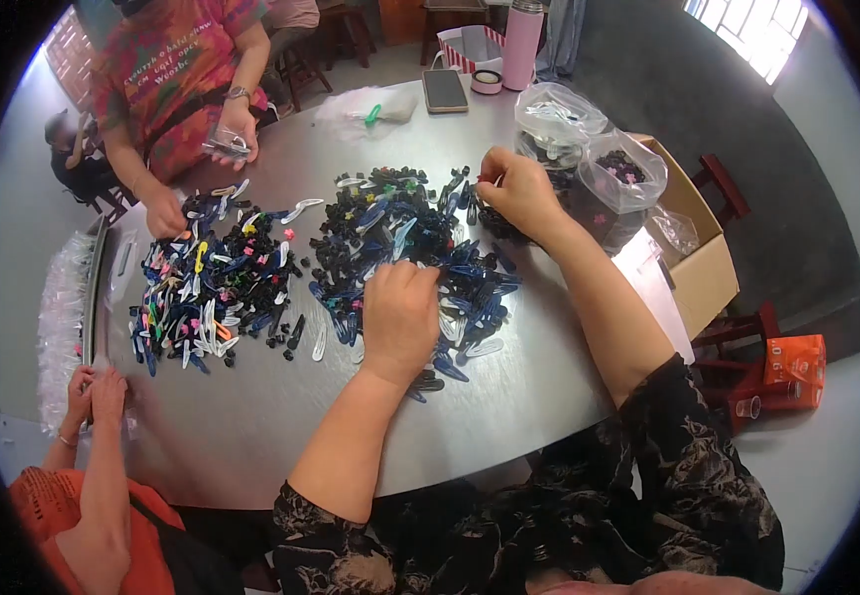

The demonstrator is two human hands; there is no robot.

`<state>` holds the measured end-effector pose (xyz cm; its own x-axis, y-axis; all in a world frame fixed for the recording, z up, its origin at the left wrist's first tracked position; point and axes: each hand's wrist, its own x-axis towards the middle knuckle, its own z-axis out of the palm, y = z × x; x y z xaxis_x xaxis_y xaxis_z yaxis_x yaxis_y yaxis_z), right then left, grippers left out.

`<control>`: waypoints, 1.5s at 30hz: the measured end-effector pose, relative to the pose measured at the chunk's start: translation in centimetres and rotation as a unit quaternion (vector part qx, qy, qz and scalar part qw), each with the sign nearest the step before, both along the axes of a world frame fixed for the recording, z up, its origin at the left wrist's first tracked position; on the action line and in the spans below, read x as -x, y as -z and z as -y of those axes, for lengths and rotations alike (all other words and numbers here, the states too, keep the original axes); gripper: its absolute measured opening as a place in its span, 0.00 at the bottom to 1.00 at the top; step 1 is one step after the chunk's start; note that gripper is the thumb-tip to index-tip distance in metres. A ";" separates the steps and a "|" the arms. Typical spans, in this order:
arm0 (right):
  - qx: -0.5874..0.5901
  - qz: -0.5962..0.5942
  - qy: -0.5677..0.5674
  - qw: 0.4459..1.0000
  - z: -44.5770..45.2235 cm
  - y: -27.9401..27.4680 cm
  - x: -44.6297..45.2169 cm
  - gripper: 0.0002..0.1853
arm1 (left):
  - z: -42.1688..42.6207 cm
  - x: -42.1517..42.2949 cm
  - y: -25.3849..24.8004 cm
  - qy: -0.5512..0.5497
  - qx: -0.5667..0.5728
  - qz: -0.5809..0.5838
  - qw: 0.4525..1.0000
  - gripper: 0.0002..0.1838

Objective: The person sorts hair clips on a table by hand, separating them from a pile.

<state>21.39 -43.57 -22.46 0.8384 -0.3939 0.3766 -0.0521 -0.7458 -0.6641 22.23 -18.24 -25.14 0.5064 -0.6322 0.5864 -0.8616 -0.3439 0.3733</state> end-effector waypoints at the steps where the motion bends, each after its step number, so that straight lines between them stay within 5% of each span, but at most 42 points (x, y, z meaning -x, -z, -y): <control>1: 0.025 -0.001 0.004 1.000 0.0 0.5 -0.1 0.09 | 0.0 0.0 0.0 0.001 -0.001 0.001 1.000 0.09; 18: 0.210 -0.039 -0.100 0.972 -1.3 1.4 -0.7 0.09 | 0.1 0.1 -0.5 0.010 -0.002 0.003 1.000 0.08; 22: 0.177 0.010 -0.082 0.981 -0.8 0.1 -0.2 0.10 | 0.2 0.2 -0.5 0.007 -0.003 0.001 1.000 0.08; 24: 0.058 0.003 -0.077 0.995 -1.1 -3.3 0.9 0.07 | 0.0 0.2 -0.5 0.002 -0.004 -0.003 1.000 0.08; 27: 0.072 0.068 -0.032 0.995 0.0 -9.0 4.0 0.10 | 0.0 0.0 -0.2 0.004 0.007 -0.004 1.000 0.08; 31: 0.181 0.069 0.197 0.961 2.5 -14.2 9.4 0.12 | 0.0 0.1 -0.3 0.012 0.001 -0.001 1.000 0.08; 34: 0.258 -0.060 0.221 0.939 4.2 -14.6 11.6 0.13 | -0.1 0.2 -0.3 0.006 -0.007 -0.004 1.000 0.08; 45: 0.241 -0.059 0.226 0.942 5.4 -14.2 11.0 0.12 | 0.0 0.1 -0.2 0.006 0.001 -0.002 1.000 0.07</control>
<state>10.42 -49.01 -8.31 0.6727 -0.5287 0.5177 -0.4896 -0.8426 -0.2243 22.14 -18.24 -24.99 0.5004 -0.6372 0.5861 -0.8646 -0.3323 0.3770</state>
